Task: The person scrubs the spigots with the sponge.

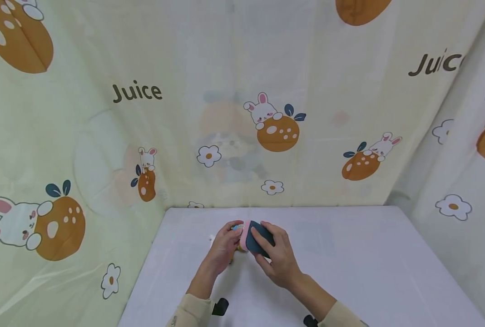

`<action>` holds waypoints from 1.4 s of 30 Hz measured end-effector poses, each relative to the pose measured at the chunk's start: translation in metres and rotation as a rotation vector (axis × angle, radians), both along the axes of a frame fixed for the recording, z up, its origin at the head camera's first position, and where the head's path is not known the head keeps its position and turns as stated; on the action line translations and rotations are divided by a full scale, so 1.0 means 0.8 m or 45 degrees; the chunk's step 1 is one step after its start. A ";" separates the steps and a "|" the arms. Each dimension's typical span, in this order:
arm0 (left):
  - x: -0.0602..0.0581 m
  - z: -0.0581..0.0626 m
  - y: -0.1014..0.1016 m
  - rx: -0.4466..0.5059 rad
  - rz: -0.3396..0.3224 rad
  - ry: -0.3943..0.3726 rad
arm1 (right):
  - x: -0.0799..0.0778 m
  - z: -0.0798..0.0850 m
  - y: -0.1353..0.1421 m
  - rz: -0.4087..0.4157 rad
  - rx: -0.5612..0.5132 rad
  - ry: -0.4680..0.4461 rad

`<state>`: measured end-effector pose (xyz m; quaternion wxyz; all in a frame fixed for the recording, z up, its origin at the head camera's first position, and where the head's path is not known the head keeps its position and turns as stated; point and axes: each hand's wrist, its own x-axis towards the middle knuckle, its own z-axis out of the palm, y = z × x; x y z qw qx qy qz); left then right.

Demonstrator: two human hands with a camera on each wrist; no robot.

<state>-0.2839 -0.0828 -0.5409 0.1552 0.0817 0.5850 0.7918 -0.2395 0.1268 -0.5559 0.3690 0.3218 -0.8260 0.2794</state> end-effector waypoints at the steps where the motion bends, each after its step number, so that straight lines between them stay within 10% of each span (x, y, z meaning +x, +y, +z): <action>1: 0.000 -0.002 -0.002 -0.015 -0.032 0.004 | -0.001 0.001 -0.001 -0.002 0.012 0.013; 12: 0.001 -0.011 -0.016 -0.125 -0.394 0.033 | -0.010 0.008 0.000 0.029 0.024 0.057; 26: 0.006 -0.008 -0.014 -0.079 -0.383 0.086 | -0.020 -0.002 0.013 -0.008 0.144 0.295; 42: 0.004 -0.004 -0.015 -0.255 -0.310 0.060 | -0.029 -0.018 0.044 -0.132 0.283 0.160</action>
